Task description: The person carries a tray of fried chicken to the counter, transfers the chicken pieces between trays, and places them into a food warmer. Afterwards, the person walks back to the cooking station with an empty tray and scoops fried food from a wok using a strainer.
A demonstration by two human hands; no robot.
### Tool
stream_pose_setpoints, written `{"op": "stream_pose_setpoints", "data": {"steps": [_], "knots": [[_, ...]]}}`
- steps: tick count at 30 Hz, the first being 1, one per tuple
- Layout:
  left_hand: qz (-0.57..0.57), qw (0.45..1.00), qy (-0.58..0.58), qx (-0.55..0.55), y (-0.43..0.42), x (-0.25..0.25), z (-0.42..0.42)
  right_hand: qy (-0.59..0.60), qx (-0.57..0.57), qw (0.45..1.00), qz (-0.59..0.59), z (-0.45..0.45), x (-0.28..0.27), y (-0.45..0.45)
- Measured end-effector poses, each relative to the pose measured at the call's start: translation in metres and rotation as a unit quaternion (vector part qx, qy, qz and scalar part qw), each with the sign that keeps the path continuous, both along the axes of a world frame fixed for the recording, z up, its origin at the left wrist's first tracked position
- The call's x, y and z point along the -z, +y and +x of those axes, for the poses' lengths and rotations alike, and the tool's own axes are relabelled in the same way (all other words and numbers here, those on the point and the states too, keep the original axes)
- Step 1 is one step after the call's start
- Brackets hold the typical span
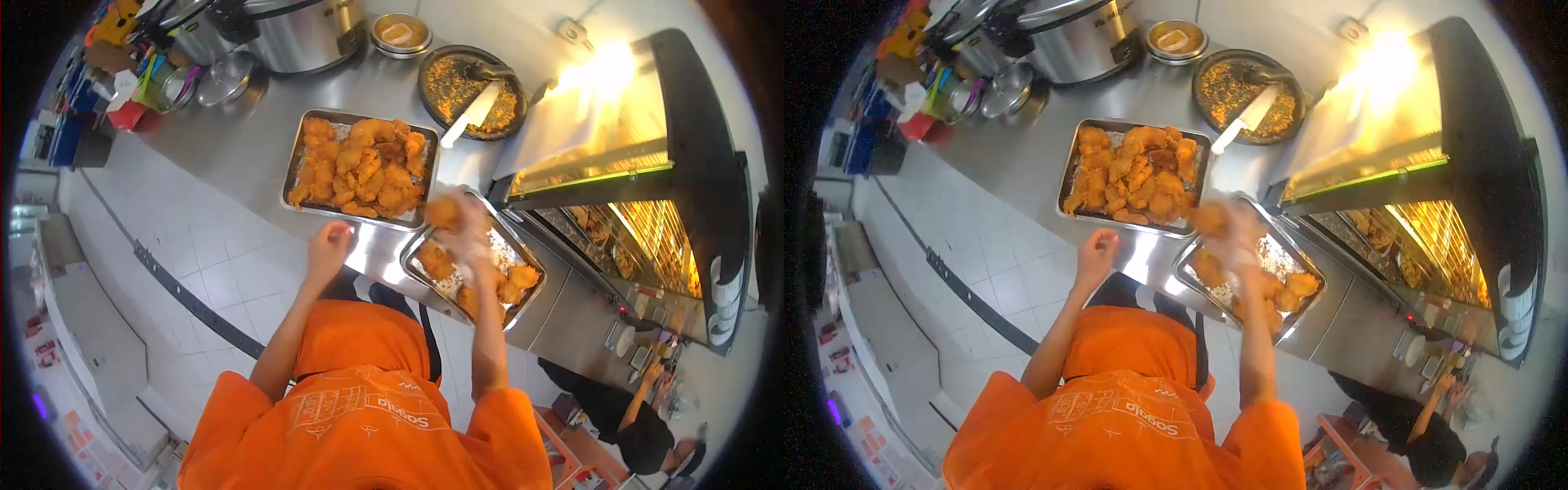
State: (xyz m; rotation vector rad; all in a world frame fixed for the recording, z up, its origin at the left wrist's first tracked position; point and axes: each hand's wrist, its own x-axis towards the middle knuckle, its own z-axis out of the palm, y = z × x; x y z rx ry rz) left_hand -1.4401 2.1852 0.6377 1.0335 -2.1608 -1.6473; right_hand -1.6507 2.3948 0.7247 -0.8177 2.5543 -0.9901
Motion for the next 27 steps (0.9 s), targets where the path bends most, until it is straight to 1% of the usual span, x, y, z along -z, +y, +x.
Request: {"op": "stream_pose_setpoints", "data": {"steps": [1, 2, 3, 4, 5, 6, 7, 9, 11, 13, 14, 16, 17, 18, 20, 21, 22, 23, 24, 26, 27], "knots": [[0.001, 1.0, 0.002, 0.012, 0.0, -0.002, -0.015, 0.009, -0.066, 0.998, 0.022, 0.002, -0.018, -0.031], [-0.11, 0.993, 0.029, -0.013, 0.001, -0.004, -0.032, 0.064, -0.119, 0.989, 0.058, 0.002, 0.009, -0.055], [-0.218, 0.974, 0.058, -0.036, 0.001, -0.006, -0.046, 0.096, -0.174, 0.976, 0.088, 0.001, 0.041, -0.079], [-0.213, 0.975, 0.06, -0.015, -0.001, -0.006, -0.06, 0.124, -0.227, 0.959, 0.119, 0.002, 0.062, -0.091], [-0.273, 0.961, 0.048, 0.008, -0.002, -0.006, -0.071, 0.115, -0.209, 0.963, 0.126, 0.01, 0.059, -0.085], [-0.333, 0.942, 0.037, 0.027, -0.002, -0.005, -0.076, 0.112, -0.182, 0.973, 0.09, 0.016, 0.051, -0.082], [-0.351, 0.933, 0.051, 0.058, -0.004, -0.005, -0.079, 0.114, -0.157, 0.98, 0.053, 0.017, 0.045, -0.08], [-0.344, 0.935, 0.06, 0.066, -0.007, -0.004, -0.078, 0.056, -0.047, 0.997, -0.027, 0.025, 0.042, -0.048], [-0.338, 0.937, 0.055, 0.064, -0.006, -0.001, -0.063, 0.01, 0.016, 0.992, 0.124, 0.046, 0.058, 0.0], [-0.329, 0.94, 0.071, 0.047, -0.002, 0.007, -0.048, 0.052, 0.005, 0.984, 0.172, 0.066, 0.076, 0.035], [-0.331, 0.94, 0.067, 0.045, -0.003, 0.011, -0.038, 0.049, 0.001, 0.984, 0.171, 0.067, 0.075, 0.041], [-0.297, 0.952, 0.047, 0.055, -0.004, 0.019, -0.023, 0.007, 0.011, 0.991, 0.13, 0.065, 0.073, 0.053], [-0.299, 0.952, 0.043, 0.051, -0.004, 0.015, -0.019, -0.037, 0.047, 0.992, 0.112, 0.065, 0.074, 0.058], [-0.295, 0.953, 0.044, 0.058, -0.007, 0.008, -0.014, -0.04, 0.043, 0.992, 0.108, 0.065, 0.085, 0.07], [-0.301, 0.951, 0.045, 0.06, -0.017, 0.001, -0.007, -0.092, 0.151, 0.979, 0.101, 0.063, 0.117, 0.09], [-0.297, 0.951, 0.072, 0.046, -0.02, 0.001, -0.004, -0.091, 0.142, 0.981, 0.095, 0.064, 0.102, 0.081], [-0.291, 0.951, 0.099, 0.03, -0.023, 0.001, 0.0, -0.235, 0.197, 0.951, -0.053, 0.064, 0.084, 0.076], [-0.289, 0.953, 0.085, 0.017, -0.027, -0.001, 0.003, -0.369, 0.241, 0.876, -0.194, 0.059, 0.061, 0.066], [-0.292, 0.952, 0.088, 0.008, -0.03, -0.005, 0.002, -0.367, 0.232, 0.88, -0.195, 0.053, 0.044, 0.048], [-0.217, 0.975, 0.039, -0.019, -0.035, -0.015, -0.002, -0.348, 0.17, 0.896, -0.215, 0.056, 0.024, -0.003], [-0.216, 0.975, 0.043, -0.016, -0.04, -0.014, -0.006, -0.377, 0.13, 0.879, -0.261, 0.059, 0.028, -0.032]]}}
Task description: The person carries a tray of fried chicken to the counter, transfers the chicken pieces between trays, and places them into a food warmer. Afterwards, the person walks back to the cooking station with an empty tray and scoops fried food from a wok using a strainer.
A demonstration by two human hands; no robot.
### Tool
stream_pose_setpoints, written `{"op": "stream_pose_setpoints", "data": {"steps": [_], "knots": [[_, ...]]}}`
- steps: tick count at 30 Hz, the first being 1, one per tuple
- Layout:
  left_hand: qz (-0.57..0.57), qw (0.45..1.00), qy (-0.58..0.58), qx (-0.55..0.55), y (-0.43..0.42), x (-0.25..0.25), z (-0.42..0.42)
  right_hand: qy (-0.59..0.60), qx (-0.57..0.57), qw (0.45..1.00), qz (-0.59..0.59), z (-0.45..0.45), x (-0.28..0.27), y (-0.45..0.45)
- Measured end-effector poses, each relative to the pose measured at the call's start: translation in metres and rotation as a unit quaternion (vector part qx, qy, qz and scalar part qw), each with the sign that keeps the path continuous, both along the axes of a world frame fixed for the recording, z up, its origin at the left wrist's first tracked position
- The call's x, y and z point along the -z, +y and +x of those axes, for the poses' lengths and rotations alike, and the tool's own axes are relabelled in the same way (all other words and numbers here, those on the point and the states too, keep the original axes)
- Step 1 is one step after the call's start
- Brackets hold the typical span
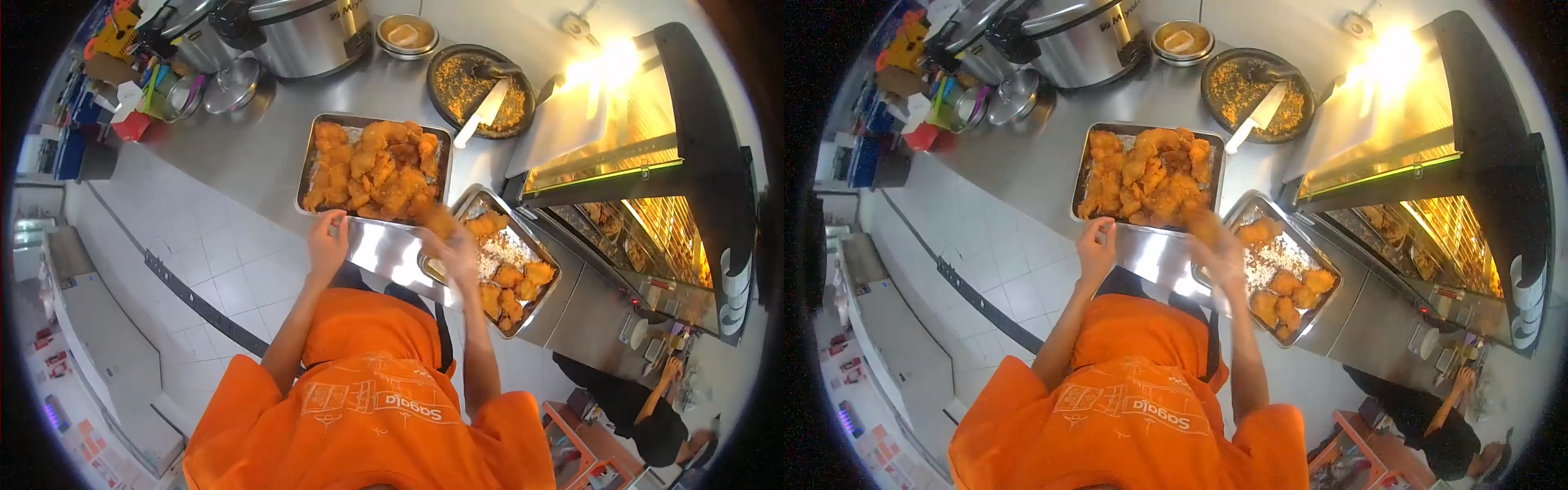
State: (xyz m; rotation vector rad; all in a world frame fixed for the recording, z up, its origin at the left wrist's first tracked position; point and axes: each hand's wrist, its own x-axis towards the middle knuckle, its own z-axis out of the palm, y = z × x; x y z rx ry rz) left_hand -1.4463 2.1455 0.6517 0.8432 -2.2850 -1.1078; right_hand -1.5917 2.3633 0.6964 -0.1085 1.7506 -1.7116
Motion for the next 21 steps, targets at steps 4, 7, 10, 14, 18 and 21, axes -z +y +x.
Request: {"op": "stream_pose_setpoints", "data": {"steps": [4, 7, 10, 14, 18, 21], "knots": [[0.033, 0.998, 0.044, -0.035, -0.008, 0.006, -0.031, 0.324, -0.189, 0.873, 0.311, -0.005, -0.006, -0.118], [0.014, 0.998, 0.055, -0.021, -0.02, 0.019, -0.043, 0.434, -0.122, 0.795, 0.405, -0.005, 0.013, -0.129], [-0.011, 1.0, 0.008, -0.001, -0.027, 0.024, -0.041, 0.569, 0.133, 0.76, 0.285, -0.024, 0.012, -0.064], [-0.002, 0.999, 0.032, -0.012, -0.027, 0.039, -0.016, 0.187, 0.228, 0.739, 0.606, -0.053, 0.051, 0.019], [0.0, 0.999, 0.032, -0.017, -0.035, 0.033, 0.005, 0.205, 0.226, 0.721, 0.622, -0.064, 0.101, 0.033], [0.01, 0.999, 0.026, -0.02, -0.042, 0.033, 0.023, 0.186, 0.209, 0.845, 0.456, -0.061, 0.094, 0.049]]}}
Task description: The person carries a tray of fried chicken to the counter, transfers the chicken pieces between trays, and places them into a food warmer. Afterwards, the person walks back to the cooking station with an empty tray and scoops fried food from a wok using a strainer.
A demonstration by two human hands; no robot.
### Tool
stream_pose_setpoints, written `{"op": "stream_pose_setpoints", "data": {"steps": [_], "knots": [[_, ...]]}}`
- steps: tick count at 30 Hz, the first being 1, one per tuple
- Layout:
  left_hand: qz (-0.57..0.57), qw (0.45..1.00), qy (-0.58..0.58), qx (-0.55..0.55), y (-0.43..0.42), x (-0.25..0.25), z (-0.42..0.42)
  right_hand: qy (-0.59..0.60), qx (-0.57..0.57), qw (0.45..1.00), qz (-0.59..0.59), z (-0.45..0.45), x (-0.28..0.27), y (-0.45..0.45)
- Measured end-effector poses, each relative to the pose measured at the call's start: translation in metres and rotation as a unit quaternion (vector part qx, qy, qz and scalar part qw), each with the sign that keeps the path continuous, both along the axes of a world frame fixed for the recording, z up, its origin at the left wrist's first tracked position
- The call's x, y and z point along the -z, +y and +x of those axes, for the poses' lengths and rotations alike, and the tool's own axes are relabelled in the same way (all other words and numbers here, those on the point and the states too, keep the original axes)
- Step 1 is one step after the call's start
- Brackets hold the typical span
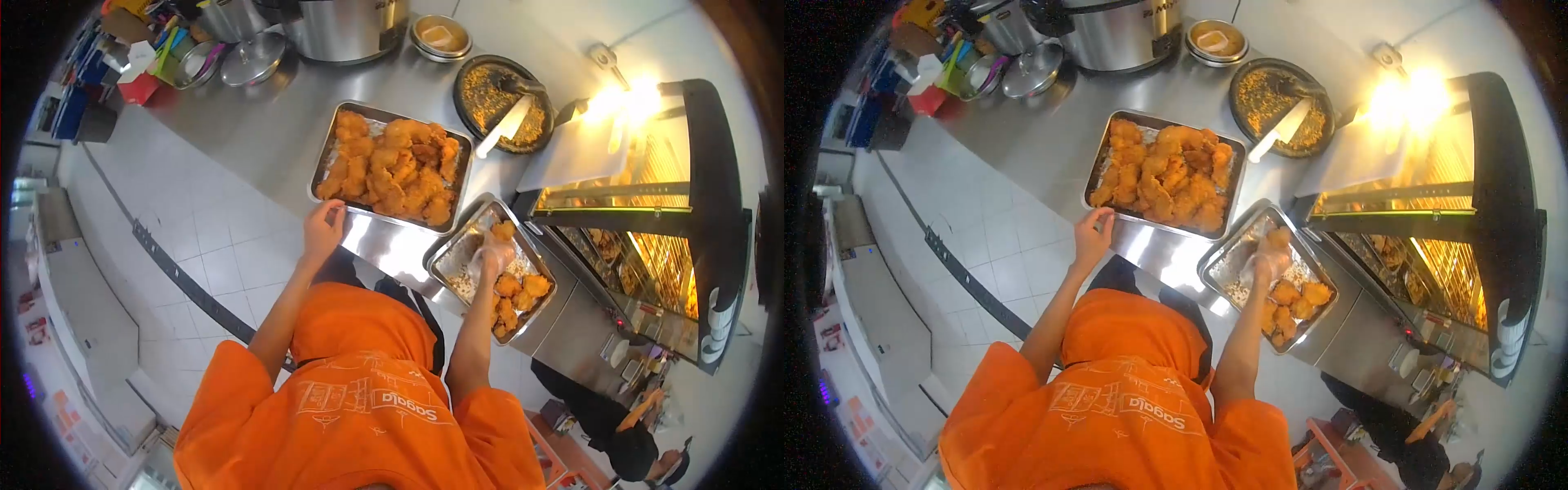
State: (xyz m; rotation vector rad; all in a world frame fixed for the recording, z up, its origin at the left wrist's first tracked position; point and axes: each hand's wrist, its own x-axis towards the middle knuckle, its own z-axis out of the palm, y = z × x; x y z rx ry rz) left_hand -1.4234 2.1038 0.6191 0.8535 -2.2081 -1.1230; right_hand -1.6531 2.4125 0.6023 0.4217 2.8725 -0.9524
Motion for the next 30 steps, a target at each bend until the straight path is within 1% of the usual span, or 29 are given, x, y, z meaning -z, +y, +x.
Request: {"op": "stream_pose_setpoints", "data": {"steps": [1, 3, 4, 5, 6, 7, 9, 10, 11, 12, 13, 14, 15, 16, 17, 18, 19, 21, 22, 23, 24, 25, 26, 27, 28, 29, 30], "knots": [[-0.015, 1.0, 0.012, -0.003, -0.003, 0.003, 0.006, 0.002, -0.005, 1.0, -0.002, 0.002, -0.007, 0.002], [-0.03, 0.999, 0.026, -0.015, -0.007, 0.002, 0.014, -0.131, 0.077, 0.98, -0.127, 0.004, -0.044, -0.006], [-0.018, 0.999, 0.014, -0.032, -0.007, -0.002, 0.019, -0.131, 0.07, 0.981, -0.126, 0.004, -0.045, -0.012], [-0.006, 0.999, 0.001, -0.047, -0.009, -0.004, 0.021, -0.057, -0.006, 0.993, -0.103, 0.006, -0.045, -0.02], [-0.006, 0.999, 0.001, -0.049, -0.011, -0.004, 0.021, 0.017, -0.078, 0.994, -0.08, 0.013, -0.056, -0.035], [0.01, 0.998, 0.008, -0.058, -0.012, -0.004, 0.018, -0.006, -0.121, 0.957, -0.262, 0.019, -0.065, -0.052], [0.03, 0.998, 0.016, -0.048, -0.014, -0.002, 0.012, -0.13, -0.248, 0.926, -0.254, 0.028, -0.101, -0.113], [0.047, 0.994, 0.042, -0.087, -0.015, -0.002, 0.004, -0.169, -0.228, 0.924, -0.257, 0.05, -0.155, -0.157], [0.071, 0.989, 0.068, -0.113, -0.014, -0.001, -0.01, -0.108, -0.328, 0.937, -0.056, 0.053, -0.149, -0.183], [0.071, 0.987, 0.075, -0.119, -0.014, -0.004, -0.022, 0.29, -0.368, 0.882, -0.051, 0.069, -0.066, -0.203], [0.074, 0.986, 0.078, -0.127, -0.014, -0.005, -0.029, 0.073, -0.374, 0.914, -0.141, 0.078, -0.077, -0.23], [0.041, 0.988, 0.091, -0.122, -0.014, -0.002, -0.036, -0.121, -0.401, 0.908, -0.019, 0.078, -0.122, -0.249], [0.002, 0.986, 0.11, -0.127, -0.015, 0.001, -0.047, -0.071, -0.404, 0.909, 0.072, 0.076, -0.101, -0.275], [0.008, 0.988, 0.111, -0.106, -0.012, 0.003, -0.052, -0.072, -0.384, 0.917, 0.075, 0.079, -0.083, -0.276], [0.025, 0.992, 0.089, -0.083, -0.013, 0.004, -0.056, 0.032, -0.377, 0.92, 0.102, 0.081, -0.083, -0.275], [0.039, 0.995, 0.066, -0.064, -0.018, 0.005, -0.059, 0.136, -0.369, 0.91, 0.13, 0.083, -0.082, -0.275], [0.038, 0.996, 0.064, -0.058, -0.021, 0.009, -0.06, 0.134, -0.363, 0.913, 0.129, 0.084, -0.077, -0.265], [0.021, 0.999, 0.044, -0.012, -0.022, 0.025, -0.062, 0.147, -0.368, 0.918, 0.015, 0.077, -0.131, -0.206], [0.022, 0.999, 0.044, -0.016, -0.019, 0.023, -0.06, 0.255, -0.328, 0.909, 0.031, 0.076, -0.116, -0.173], [-0.018, 1.0, 0.006, -0.006, -0.017, 0.017, -0.059, 0.274, -0.319, 0.907, -0.026, 0.068, -0.095, -0.126], [-0.059, 0.998, -0.031, 0.005, -0.015, 0.01, -0.059, 0.171, -0.303, 0.936, 0.049, 0.065, -0.11, -0.081], [-0.063, 0.998, -0.001, -0.007, -0.012, 0.003, -0.059, 0.016, -0.317, 0.937, 0.145, 0.059, -0.133, -0.032], [-0.065, 0.998, 0.001, -0.009, -0.012, 0.002, -0.057, 0.007, -0.258, 0.948, 0.185, 0.062, -0.121, 0.02], [-0.062, 0.998, 0.001, -0.008, -0.011, 0.001, -0.054, -0.086, -0.167, 0.961, 0.205, 0.07, -0.111, 0.063], [-0.06, 0.998, 0.001, -0.005, -0.011, -0.001, -0.051, -0.118, -0.148, 0.937, 0.293, 0.078, -0.082, 0.111], [-0.062, 0.998, 0.002, -0.002, -0.009, 0.0, -0.053, -0.173, -0.134, 0.934, 0.281, 0.087, -0.083, 0.13], [-0.087, 0.996, -0.012, -0.004, -0.006, 0.001, -0.054, -0.174, -0.131, 0.936, 0.279, 0.093, -0.074, 0.133]]}}
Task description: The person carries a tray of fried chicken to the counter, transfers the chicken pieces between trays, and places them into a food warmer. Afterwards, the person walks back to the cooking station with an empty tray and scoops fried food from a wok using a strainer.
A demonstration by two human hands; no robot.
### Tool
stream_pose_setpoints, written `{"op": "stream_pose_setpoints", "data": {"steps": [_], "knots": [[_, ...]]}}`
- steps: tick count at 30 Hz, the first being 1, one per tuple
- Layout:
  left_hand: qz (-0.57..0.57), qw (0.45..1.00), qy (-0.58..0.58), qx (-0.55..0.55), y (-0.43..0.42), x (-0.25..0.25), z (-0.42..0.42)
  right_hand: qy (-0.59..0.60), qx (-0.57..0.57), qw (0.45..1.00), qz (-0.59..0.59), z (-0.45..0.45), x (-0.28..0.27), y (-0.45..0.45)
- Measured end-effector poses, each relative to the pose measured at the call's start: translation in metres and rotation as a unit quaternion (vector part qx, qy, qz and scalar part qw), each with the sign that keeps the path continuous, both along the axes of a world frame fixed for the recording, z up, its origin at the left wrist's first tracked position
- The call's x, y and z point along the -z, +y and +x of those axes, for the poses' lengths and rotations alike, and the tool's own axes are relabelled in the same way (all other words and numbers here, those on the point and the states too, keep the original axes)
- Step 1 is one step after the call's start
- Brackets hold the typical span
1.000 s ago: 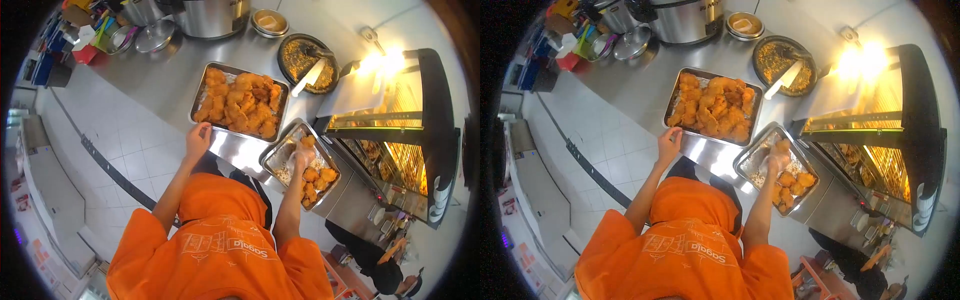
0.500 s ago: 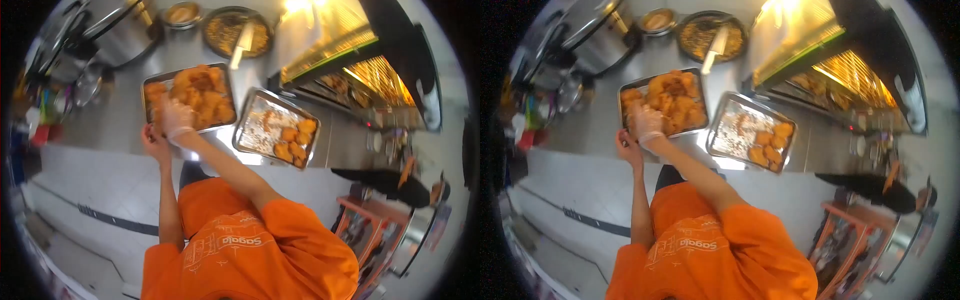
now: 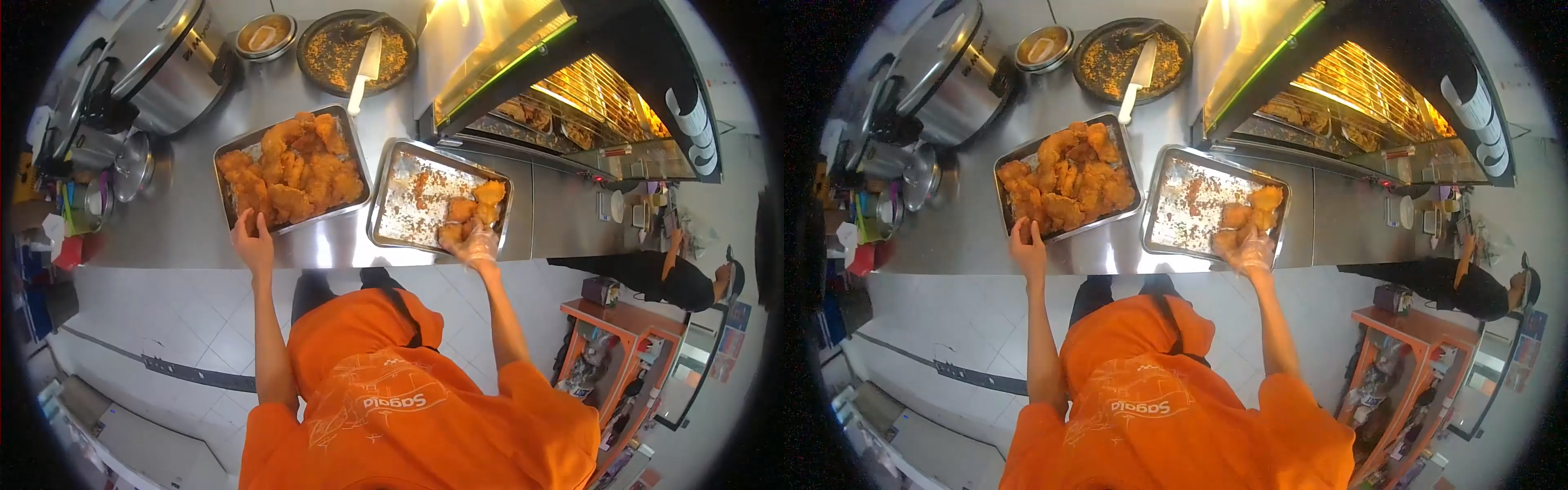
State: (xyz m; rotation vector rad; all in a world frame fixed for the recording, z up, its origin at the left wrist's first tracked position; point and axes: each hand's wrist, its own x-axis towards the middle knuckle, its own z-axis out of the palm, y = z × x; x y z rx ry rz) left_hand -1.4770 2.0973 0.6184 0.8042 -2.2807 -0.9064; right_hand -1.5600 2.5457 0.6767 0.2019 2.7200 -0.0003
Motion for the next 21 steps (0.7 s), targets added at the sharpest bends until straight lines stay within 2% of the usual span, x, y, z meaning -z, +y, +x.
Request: {"op": "stream_pose_setpoints", "data": {"steps": [2, 3, 6, 7, 10, 11, 12, 13, 14, 15, 16, 18, 20, 21], "knots": [[-0.024, 1.0, -0.013, 0.006, 0.005, -0.001, -0.003, 0.05, -0.024, 0.997, 0.048, 0.012, 0.021, -0.003], [-0.021, 1.0, -0.016, 0.009, 0.008, -0.005, -0.005, 0.052, 0.013, 0.998, 0.016, 0.014, 0.025, -0.008], [-0.007, 1.0, -0.008, 0.007, 0.017, -0.011, -0.012, 0.058, 0.022, 0.997, -0.036, 0.014, 0.022, -0.012], [0.007, 1.0, 0.001, -0.006, 0.02, -0.01, -0.013, 0.083, -0.005, 0.996, 0.017, 0.012, 0.022, -0.017], [-0.053, 0.998, 0.017, 0.0, 0.022, -0.012, -0.011, 0.029, 0.026, 0.999, 0.011, 0.002, 0.003, -0.034], [-0.05, 0.998, 0.021, -0.011, 0.02, -0.008, -0.008, 0.098, 0.012, 0.995, 0.001, 0.006, 0.033, -0.025], [-0.048, 0.998, 0.027, -0.022, 0.017, -0.003, -0.006, 0.157, -0.064, 0.985, -0.017, 0.013, 0.047, -0.011], [-0.058, 0.997, 0.024, -0.045, 0.015, -0.006, -0.003, 0.054, -0.006, 0.998, -0.038, 0.002, 0.023, -0.026], [-0.04, 0.998, 0.027, -0.041, 0.016, -0.009, -0.004, 0.094, -0.023, 0.995, 0.006, 0.003, 0.016, -0.033], [-0.019, 0.999, 0.029, -0.036, 0.015, -0.008, -0.001, 0.185, -0.089, 0.977, 0.055, 0.006, 0.028, -0.031], [-0.021, 0.998, 0.028, -0.055, 0.011, -0.008, 0.005, 0.185, -0.107, 0.976, 0.05, 0.007, 0.037, -0.022], [0.004, 0.998, 0.035, -0.05, 0.002, 0.002, 0.013, 0.103, -0.012, 0.988, -0.114, -0.004, 0.026, -0.027], [0.044, 0.995, 0.027, -0.083, -0.008, 0.007, 0.027, 0.087, 0.047, 0.989, -0.107, -0.007, 0.015, -0.031], [0.002, 0.996, 0.045, -0.075, -0.014, 0.005, 0.034, 0.071, 0.027, 0.993, -0.085, -0.009, 0.007, -0.041]]}}
